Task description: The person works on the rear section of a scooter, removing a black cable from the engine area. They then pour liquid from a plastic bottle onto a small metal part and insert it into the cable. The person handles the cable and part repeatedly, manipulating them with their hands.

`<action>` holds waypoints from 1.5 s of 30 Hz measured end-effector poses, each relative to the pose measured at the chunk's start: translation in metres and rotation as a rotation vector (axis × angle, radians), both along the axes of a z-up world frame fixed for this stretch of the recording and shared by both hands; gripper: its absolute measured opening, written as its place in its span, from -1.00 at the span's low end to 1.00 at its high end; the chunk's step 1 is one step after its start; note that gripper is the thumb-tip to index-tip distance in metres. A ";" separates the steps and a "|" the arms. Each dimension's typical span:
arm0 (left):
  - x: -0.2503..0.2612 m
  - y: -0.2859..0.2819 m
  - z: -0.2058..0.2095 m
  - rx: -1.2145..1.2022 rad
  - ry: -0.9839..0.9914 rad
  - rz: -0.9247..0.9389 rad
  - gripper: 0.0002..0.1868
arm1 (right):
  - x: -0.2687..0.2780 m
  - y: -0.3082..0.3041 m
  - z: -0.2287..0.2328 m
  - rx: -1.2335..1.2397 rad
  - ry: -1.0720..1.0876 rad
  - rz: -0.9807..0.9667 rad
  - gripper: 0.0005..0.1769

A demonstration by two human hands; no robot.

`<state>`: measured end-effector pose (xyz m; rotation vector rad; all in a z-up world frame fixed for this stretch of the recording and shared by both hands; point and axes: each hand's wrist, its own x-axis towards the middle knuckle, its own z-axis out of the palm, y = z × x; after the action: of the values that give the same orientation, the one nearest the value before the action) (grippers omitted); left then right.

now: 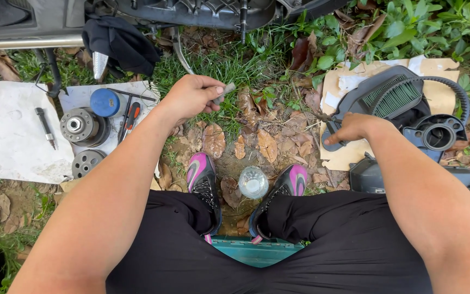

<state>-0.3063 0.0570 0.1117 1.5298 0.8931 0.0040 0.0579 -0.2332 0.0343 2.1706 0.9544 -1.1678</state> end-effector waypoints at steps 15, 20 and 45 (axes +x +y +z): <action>0.001 0.002 0.015 -0.439 -0.235 -0.019 -0.63 | -0.041 0.025 -0.005 0.112 0.137 0.275 0.18; 0.003 0.000 0.013 -0.454 -0.286 -0.039 -0.60 | -0.048 0.031 0.011 0.120 0.158 0.240 0.05; 0.005 -0.002 0.040 0.286 0.247 -0.181 -0.72 | -0.204 0.020 0.000 0.339 0.565 0.758 0.62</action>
<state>-0.3017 0.0550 0.1518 1.9039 0.9755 -0.1992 -0.1459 -0.2136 0.0339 1.4228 2.1068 -1.2774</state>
